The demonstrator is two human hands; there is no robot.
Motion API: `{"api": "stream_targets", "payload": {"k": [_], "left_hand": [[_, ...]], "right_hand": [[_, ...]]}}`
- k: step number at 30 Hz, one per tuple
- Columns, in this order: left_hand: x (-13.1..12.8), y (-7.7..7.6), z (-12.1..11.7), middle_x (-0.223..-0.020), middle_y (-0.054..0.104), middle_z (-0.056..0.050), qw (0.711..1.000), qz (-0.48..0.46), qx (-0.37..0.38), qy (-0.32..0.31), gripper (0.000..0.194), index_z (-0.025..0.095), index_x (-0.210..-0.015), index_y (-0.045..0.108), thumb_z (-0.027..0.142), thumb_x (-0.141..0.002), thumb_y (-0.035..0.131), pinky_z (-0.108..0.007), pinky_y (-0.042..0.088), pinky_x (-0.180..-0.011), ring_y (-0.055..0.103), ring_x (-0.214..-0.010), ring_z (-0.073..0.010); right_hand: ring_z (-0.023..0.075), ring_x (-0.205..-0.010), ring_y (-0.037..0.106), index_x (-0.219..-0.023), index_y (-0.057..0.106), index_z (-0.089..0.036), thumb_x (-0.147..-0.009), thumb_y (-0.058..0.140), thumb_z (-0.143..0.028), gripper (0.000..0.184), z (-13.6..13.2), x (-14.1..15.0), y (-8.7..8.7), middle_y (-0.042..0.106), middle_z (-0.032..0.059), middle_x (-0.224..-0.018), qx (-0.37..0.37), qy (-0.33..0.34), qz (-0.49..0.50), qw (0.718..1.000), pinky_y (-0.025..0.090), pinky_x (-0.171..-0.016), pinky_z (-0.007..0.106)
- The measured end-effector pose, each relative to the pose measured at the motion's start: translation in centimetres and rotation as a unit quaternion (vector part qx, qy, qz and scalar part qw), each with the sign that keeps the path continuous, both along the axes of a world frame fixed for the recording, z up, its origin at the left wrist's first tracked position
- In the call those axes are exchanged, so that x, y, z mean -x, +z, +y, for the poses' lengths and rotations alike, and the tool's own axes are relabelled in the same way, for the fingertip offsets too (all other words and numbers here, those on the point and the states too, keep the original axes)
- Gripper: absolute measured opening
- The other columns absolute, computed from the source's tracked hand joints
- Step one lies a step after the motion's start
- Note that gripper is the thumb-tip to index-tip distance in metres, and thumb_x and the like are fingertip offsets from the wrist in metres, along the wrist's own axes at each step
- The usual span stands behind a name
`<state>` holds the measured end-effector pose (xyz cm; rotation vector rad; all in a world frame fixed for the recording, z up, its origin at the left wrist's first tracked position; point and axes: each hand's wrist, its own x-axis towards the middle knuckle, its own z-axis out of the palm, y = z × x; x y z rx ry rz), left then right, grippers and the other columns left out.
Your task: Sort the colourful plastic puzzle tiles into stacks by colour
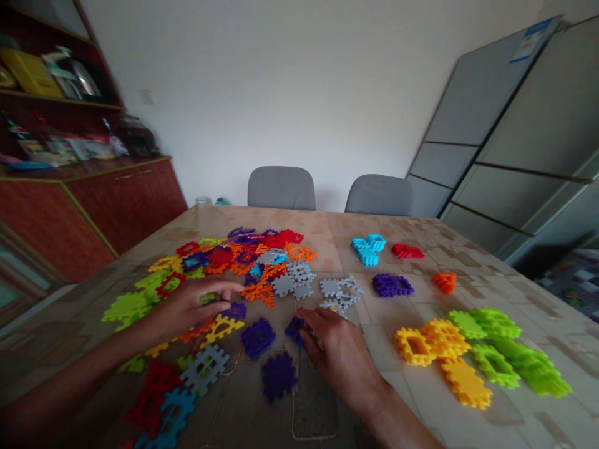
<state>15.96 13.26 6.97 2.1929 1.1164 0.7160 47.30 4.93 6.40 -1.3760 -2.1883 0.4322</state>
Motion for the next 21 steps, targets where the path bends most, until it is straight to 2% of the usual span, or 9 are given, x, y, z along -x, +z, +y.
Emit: {"api": "stream_targets", "payload": {"k": [5, 8, 11, 21], "left_hand": [[-1.2, 0.6, 0.2, -0.099, 0.071, -0.004, 0.996, -0.05, 0.075, -0.023, 0.035, 0.021, -0.116, 0.068, 0.039, -0.089, 0.057, -0.031, 0.053, -0.081, 0.068, -0.091, -0.0214], [-2.5, 0.0, 0.1, -0.09, 0.07, -0.002, 0.989, -0.059, 0.124, -0.055, 0.04, 0.02, -0.119, 0.068, 0.04, -0.086, 0.059, -0.029, 0.053, -0.074, 0.067, -0.082, -0.0195], [-3.9, -0.9, -0.1, -0.09, 0.071, -0.002, 0.982, -0.061, 0.159, -0.082, 0.039, 0.02, -0.118, 0.068, 0.039, -0.084, 0.061, -0.028, 0.052, -0.073, 0.068, -0.081, -0.0188], [-5.8, -2.2, 1.6, -0.093, 0.076, -0.004, 0.98, -0.057, 0.153, -0.113, 0.037, 0.019, -0.12, 0.066, 0.032, -0.086, 0.061, -0.028, 0.054, -0.077, 0.071, -0.084, -0.0186]], "right_hand": [[0.0233, -0.092, 0.07, -0.118, 0.069, -0.019, -0.097, 0.051, -0.016, 0.028, 0.1, 0.1, 0.2, 0.074, 0.0085, -0.103, 0.0, 0.004, -0.008, 1.0, 0.055, -0.083, 0.035], [0.0226, -0.091, 0.07, -0.116, 0.069, -0.02, -0.098, 0.051, -0.016, 0.027, 0.2, 0.1, 0.2, 0.074, 0.0078, -0.102, 0.004, 0.004, -0.012, 1.0, 0.055, -0.082, 0.034], [0.0224, -0.09, 0.07, -0.115, 0.07, -0.02, -0.098, 0.051, -0.017, 0.026, 0.2, 0.1, 0.2, 0.074, 0.0073, -0.1, 0.003, 0.003, -0.011, 1.0, 0.055, -0.081, 0.034], [0.0225, -0.09, 0.071, -0.116, 0.07, -0.019, -0.096, 0.052, -0.014, 0.027, 0.4, -0.1, 0.2, 0.075, 0.0078, -0.101, -0.002, 0.004, -0.021, 1.0, 0.054, -0.079, 0.034]]}}
